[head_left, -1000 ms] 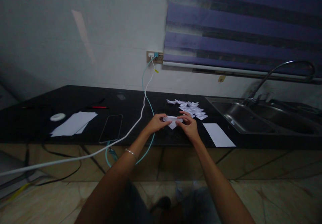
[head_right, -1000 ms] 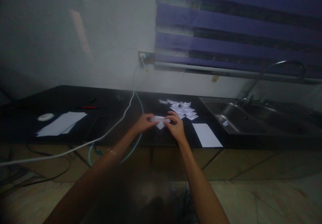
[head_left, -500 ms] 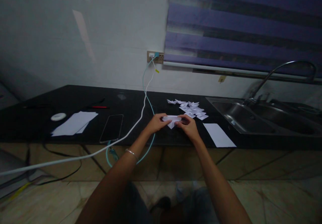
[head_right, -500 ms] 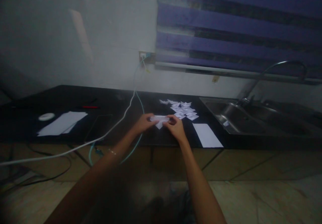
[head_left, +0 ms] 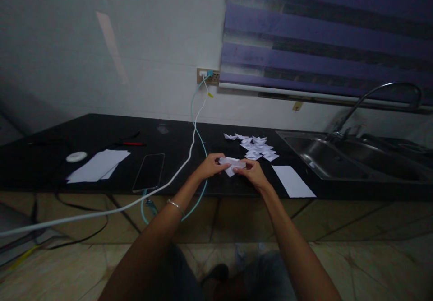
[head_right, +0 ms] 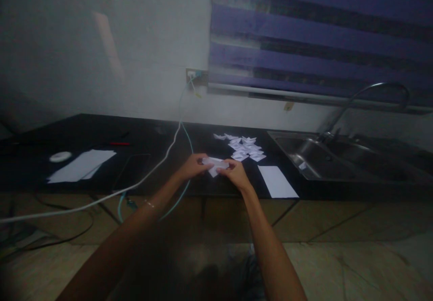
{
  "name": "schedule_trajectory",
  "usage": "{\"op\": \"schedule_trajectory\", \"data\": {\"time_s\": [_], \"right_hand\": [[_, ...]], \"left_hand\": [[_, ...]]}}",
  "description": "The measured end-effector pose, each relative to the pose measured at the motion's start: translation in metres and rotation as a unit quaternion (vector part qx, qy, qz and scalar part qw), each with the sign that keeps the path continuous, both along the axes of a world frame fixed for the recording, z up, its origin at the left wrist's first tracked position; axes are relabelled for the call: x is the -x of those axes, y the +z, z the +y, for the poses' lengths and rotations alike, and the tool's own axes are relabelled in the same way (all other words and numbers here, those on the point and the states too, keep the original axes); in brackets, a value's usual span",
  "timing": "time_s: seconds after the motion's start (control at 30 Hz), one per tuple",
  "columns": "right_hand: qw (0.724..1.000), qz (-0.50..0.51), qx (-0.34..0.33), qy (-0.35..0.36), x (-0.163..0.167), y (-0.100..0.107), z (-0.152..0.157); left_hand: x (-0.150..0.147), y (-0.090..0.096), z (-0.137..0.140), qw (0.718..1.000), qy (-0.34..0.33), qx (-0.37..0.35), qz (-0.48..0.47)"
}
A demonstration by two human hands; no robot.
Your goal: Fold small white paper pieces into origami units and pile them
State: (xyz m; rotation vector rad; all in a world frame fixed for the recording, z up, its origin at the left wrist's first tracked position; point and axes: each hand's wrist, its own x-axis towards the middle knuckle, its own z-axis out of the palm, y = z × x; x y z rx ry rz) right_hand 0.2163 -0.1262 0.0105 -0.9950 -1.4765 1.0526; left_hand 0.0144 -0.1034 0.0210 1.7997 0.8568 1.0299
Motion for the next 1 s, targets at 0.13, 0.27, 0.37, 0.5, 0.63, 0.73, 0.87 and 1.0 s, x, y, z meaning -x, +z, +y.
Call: {"op": "schedule_trajectory", "data": {"time_s": [0.13, 0.27, 0.37, 0.5, 0.63, 0.73, 0.87, 1.0], "right_hand": [[1.000, -0.013, -0.003, -0.022, 0.0016, 0.0001, -0.0007], [1.000, -0.005, -0.005, -0.022, 0.0006, -0.0007, 0.0000], [1.000, -0.002, -0.003, -0.029, -0.0009, -0.0022, 0.0014], [0.999, 0.003, -0.004, -0.043, -0.0017, -0.0026, 0.0022], [0.998, 0.015, -0.006, -0.060, -0.0008, -0.0006, 0.0013], [0.998, 0.013, -0.008, -0.057, 0.0007, 0.0001, 0.0007], [1.000, 0.006, -0.007, -0.030, 0.0024, -0.0010, 0.0010], [0.999, -0.001, -0.002, -0.033, 0.0019, -0.0025, 0.0020]], "left_hand": [[0.0002, 0.0007, -0.0007, 0.999, -0.035, 0.018, -0.019], [0.0007, -0.0010, 0.0017, 0.996, -0.073, 0.038, -0.027], [0.0009, -0.0029, 0.0038, 0.995, -0.074, 0.046, -0.037], [0.0015, -0.0012, 0.0042, 0.996, -0.054, 0.051, -0.047], [0.0019, 0.0032, 0.0022, 0.996, -0.039, 0.055, -0.051], [0.0014, 0.0042, 0.0014, 0.996, -0.047, 0.058, -0.044], [0.0023, 0.0030, 0.0019, 0.997, -0.059, 0.049, -0.015], [0.0046, 0.0013, 0.0036, 0.998, -0.052, 0.016, 0.021]]}}
